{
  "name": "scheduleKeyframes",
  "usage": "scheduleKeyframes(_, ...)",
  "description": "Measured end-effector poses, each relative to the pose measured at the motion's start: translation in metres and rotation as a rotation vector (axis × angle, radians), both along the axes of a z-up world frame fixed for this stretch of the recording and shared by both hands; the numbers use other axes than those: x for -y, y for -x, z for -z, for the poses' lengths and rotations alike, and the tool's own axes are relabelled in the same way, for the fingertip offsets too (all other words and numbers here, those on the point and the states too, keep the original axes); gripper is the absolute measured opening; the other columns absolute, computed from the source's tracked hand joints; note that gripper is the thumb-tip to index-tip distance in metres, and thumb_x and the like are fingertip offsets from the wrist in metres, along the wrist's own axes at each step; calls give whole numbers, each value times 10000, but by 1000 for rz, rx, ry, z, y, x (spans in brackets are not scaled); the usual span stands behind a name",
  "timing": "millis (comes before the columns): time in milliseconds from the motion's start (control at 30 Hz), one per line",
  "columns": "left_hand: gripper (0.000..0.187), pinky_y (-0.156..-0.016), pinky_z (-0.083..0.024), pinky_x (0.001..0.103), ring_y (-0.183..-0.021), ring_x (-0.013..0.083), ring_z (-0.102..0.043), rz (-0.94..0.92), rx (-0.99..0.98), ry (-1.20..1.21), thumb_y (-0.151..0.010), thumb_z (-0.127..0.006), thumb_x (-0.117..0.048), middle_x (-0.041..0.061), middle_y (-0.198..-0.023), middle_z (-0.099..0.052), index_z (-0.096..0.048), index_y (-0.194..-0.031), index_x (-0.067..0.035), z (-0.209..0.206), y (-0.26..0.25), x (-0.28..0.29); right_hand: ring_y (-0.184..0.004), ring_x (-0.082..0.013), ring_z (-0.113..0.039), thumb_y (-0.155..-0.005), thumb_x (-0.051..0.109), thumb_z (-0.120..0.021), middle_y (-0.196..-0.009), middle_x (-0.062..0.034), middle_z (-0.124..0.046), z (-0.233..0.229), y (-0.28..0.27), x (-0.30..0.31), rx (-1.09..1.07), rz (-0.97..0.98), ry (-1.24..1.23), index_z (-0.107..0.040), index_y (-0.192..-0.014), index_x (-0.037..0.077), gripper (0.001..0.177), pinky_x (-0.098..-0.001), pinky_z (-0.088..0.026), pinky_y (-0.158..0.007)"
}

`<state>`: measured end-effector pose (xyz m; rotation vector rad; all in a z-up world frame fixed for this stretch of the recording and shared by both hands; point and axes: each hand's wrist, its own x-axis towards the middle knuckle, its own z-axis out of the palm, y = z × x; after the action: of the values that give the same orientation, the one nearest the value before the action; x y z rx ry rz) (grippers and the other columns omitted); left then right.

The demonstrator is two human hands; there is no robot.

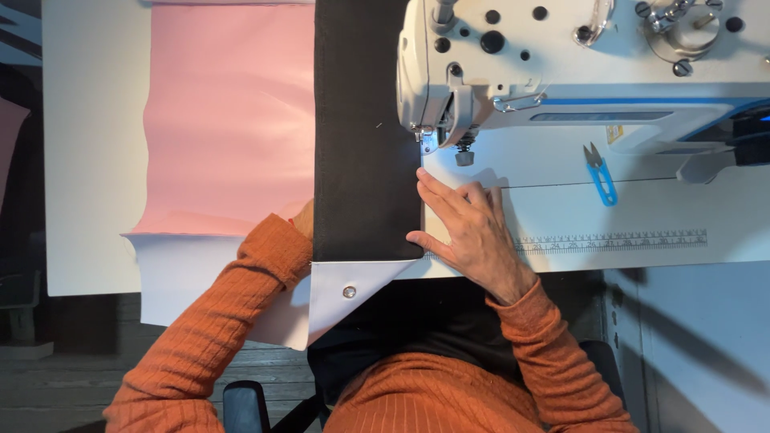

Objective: Sewing together pieces of printed material using an industrial sewing machine.

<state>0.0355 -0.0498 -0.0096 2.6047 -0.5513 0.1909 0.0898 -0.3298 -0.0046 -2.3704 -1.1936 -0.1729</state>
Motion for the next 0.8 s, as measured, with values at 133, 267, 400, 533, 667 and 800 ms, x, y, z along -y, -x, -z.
scheduleKeyframes(133, 326, -982, -536, 449, -1063, 274, -667, 7, 46, -50, -807, -703, -107, 103, -1195, -696, -709, -1131, -74, -8, -2, -8, -918, -210, -497, -862, 518, -756, -1524, 30, -558, -14, -8, -2, -43, -39, 86, -701, -1251, 66, 598, -404, -400, -899)
scheduleKeyframes(267, 317, -964, -547, 449, -1031, 272, -675, 14, 97, -95, -789, -713, -97, 101, -1172, -702, -718, -1105, -76, -15, -4, -13, -821, -232, -506, -860, 537, -714, -1509, 12, -533, -27, -11, -5, -13, -42, 251, -704, -1230, 80, 588, -445, -411, -790)
scheduleKeyframes(400, 308, -945, -557, 449, -999, 271, -683, 30, 148, -128, -771, -723, -86, 100, -1148, -708, -727, -1079, -78, -19, -13, -12, -770, -237, -514, -892, 567, -649, -1529, 4, -496, -36, -9, -8, 126, -65, 425, -680, -1232, 93, 584, -452, -433, -711)
scheduleKeyframes(533, 91, -906, -538, 431, -916, 232, -698, -333, 62, -217, -886, -701, -68, 41, -948, -738, -728, -849, -147, -57, 1, -30, -857, -249, -551, -896, 560, -637, -1523, -3, -503, -33, -6, -11, 213, -73, 419, -668, -1212, 120, 543, -454, -447, -715)
scheduleKeyframes(667, 377, -1089, -455, 467, -1278, 274, -588, -77, 189, -17, -924, -717, -256, 113, -1333, -646, -664, -1244, -64, -64, -7, 23, -876, -253, -562, -917, 558, -623, -1405, -38, -518, -32, -1, -12, 184, -53, 533, -646, -1268, 103, 575, -480, -457, -748)
scheduleKeyframes(800, 859, -1235, -185, 560, -1498, 272, -348, 202, 44, -109, -927, -629, -610, 131, -1595, -421, -452, -1539, -34, -5, -26, 37, -885, -251, -554, -928, 560, -612, -1446, -41, -525, -32, 4, -9, 178, -40, 499, -635, -1301, 98, 594, -521, -454, -794)
